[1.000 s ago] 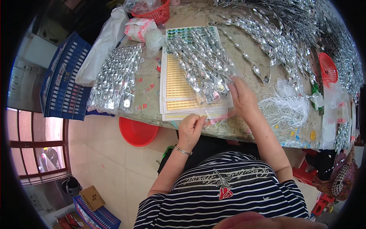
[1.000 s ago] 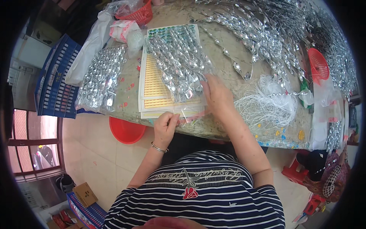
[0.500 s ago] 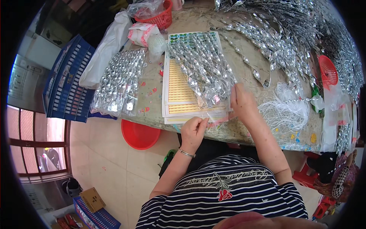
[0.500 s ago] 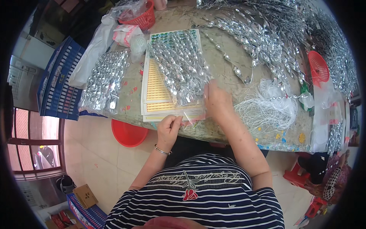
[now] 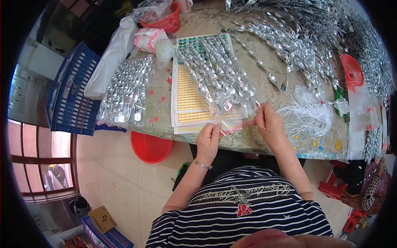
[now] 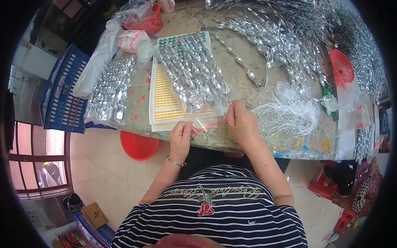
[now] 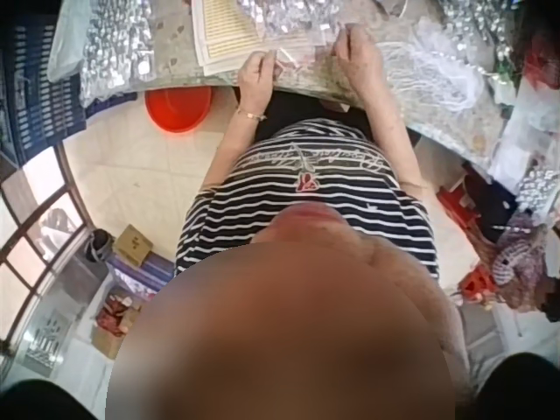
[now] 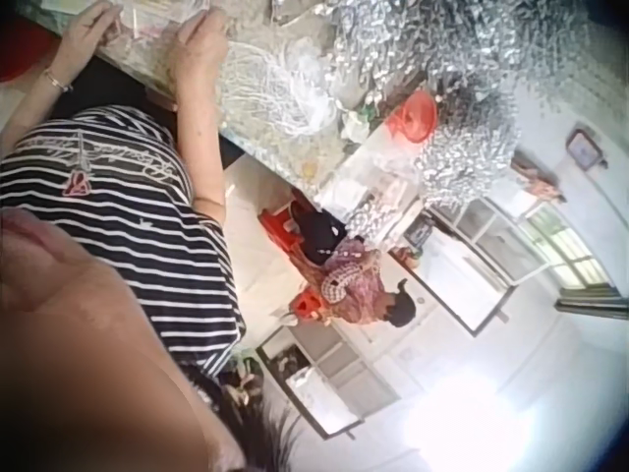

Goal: Packaging silver tinsel garlands into plastic bags with cardboard backing.

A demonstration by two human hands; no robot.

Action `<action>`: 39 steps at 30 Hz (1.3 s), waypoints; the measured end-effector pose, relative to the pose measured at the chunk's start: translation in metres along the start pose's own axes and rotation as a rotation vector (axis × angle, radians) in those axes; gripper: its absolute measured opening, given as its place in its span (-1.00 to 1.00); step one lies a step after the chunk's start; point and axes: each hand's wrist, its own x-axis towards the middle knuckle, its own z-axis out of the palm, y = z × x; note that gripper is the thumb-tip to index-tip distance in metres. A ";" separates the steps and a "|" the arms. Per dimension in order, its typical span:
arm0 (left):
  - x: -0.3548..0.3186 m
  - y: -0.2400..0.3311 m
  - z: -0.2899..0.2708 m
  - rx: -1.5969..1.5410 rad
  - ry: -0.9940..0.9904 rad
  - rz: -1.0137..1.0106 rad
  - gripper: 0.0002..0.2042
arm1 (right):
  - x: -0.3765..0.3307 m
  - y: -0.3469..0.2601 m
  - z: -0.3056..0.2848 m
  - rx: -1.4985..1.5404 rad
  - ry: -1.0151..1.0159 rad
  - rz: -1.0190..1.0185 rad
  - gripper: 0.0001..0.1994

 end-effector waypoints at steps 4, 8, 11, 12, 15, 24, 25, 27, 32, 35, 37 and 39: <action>0.001 0.000 0.000 0.000 -0.043 -0.029 -0.72 | 0.000 0.007 0.002 0.090 -0.132 -0.077 -0.88; 0.000 0.001 0.000 -0.010 -0.036 -0.019 -0.72 | 0.007 0.011 0.013 0.022 -0.046 -0.090 -0.86; -0.001 0.000 -0.002 0.010 -0.025 -0.005 -0.72 | 0.020 0.007 0.013 0.048 -0.024 -0.074 -0.89; 0.000 -0.001 -0.003 0.019 -0.025 0.010 -0.72 | 0.024 0.005 0.013 0.133 -0.071 -0.032 -0.84; 0.000 -0.002 -0.004 0.000 -0.023 0.030 -0.73 | 0.035 0.001 0.021 0.097 -0.011 -0.120 -0.62; -0.001 -0.003 -0.009 0.015 -0.017 0.034 -0.75 | 0.030 -0.011 0.032 -0.027 0.057 -0.397 -0.59; -0.002 -0.002 -0.009 0.014 -0.013 0.033 -0.75 | 0.029 -0.020 0.031 -0.028 0.055 -0.400 -0.59; -0.002 0.000 -0.009 0.061 -0.013 0.059 -0.76 | 0.029 -0.037 0.030 -0.112 -0.120 -0.339 -0.66; -0.002 -0.003 -0.008 0.016 -0.016 0.058 -0.76 | 0.038 -0.037 0.039 -0.056 -0.065 -0.407 -0.69; -0.002 -0.005 -0.008 0.026 -0.025 0.061 -0.76 | 0.038 -0.039 0.042 -0.032 -0.047 -0.396 -0.72; -0.002 -0.006 -0.008 0.039 -0.031 0.072 -0.75 | 0.042 -0.039 0.042 -0.051 -0.085 -0.338 -0.73; -0.002 -0.008 -0.008 0.075 -0.019 0.114 -0.75 | 0.046 -0.038 0.039 -0.171 -0.107 -0.286 -0.77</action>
